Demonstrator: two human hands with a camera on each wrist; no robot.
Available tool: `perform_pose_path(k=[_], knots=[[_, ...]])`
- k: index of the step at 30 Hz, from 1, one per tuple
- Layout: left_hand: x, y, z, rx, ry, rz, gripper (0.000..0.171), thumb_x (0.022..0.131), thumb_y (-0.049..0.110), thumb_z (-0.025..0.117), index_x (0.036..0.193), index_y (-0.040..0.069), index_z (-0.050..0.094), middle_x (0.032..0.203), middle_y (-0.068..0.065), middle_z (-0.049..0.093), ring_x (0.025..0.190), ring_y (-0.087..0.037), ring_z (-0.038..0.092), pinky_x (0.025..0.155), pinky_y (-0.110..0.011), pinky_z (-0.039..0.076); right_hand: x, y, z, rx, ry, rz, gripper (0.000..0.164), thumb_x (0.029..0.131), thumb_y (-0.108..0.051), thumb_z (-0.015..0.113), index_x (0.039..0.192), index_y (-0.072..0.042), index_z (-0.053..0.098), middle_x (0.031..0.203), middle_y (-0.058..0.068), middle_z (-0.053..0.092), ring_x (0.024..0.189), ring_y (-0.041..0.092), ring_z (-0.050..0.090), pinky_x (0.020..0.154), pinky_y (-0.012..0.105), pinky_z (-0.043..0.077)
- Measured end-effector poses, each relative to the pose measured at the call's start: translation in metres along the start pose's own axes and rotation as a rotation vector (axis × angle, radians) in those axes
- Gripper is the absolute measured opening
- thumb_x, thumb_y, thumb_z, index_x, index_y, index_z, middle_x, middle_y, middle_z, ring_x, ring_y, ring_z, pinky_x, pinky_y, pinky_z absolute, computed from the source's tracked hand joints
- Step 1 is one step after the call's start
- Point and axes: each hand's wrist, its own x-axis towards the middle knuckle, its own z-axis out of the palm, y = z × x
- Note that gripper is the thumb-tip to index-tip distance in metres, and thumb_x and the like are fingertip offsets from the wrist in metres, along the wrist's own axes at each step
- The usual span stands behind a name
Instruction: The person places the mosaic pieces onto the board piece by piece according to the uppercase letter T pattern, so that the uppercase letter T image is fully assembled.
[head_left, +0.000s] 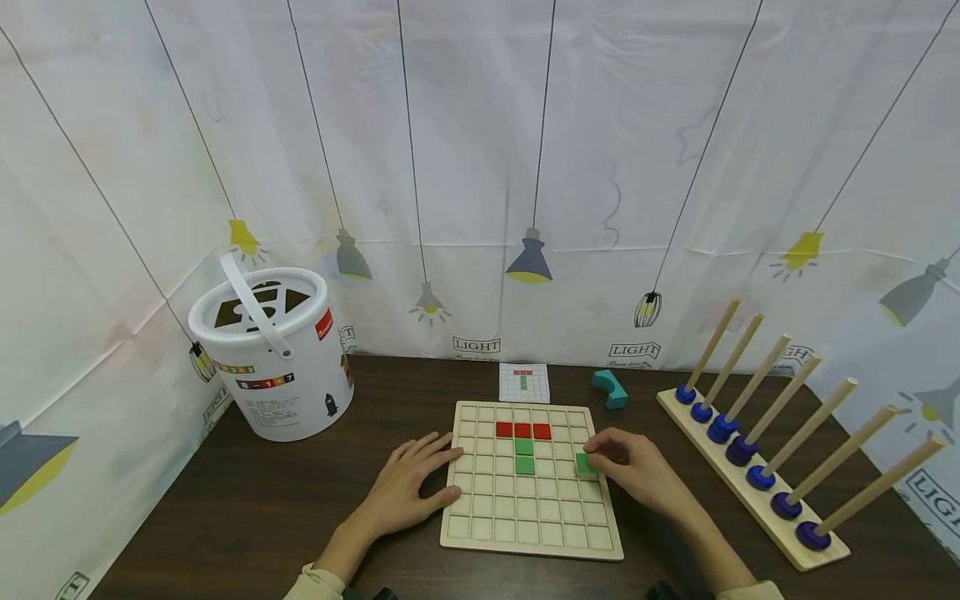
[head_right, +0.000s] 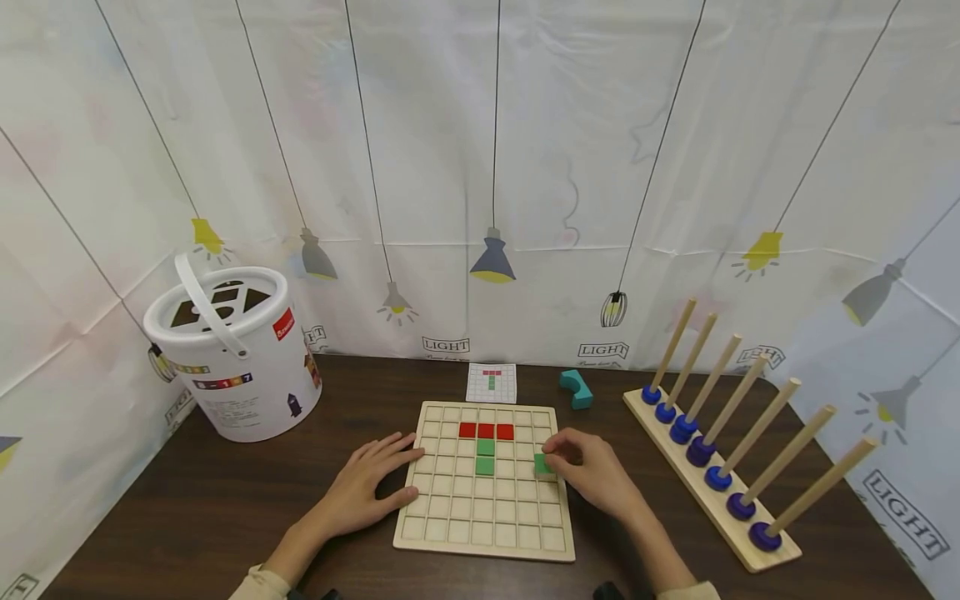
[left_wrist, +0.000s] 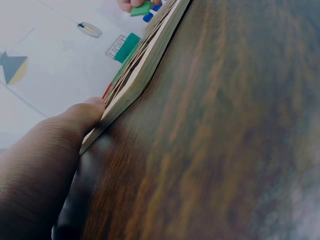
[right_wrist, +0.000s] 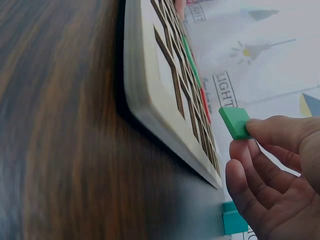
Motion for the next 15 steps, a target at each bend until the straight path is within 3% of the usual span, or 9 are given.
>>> perform_pose_path(k=[15], knots=[[0.0,0.0,-0.001,0.01,0.0,-0.004,0.057,0.09,0.058,0.051,0.141,0.032,0.045,0.151,0.002,0.037,0.142,-0.026,0.03,0.11,-0.057,0.024,0.005,-0.01,0.017,0.059,-0.078,-0.081,0.016,0.09,-0.026,0.065,0.101,-0.014,0.066,0.1,0.0,0.067,0.089,0.015,0.062,0.076,0.025,0.051]])
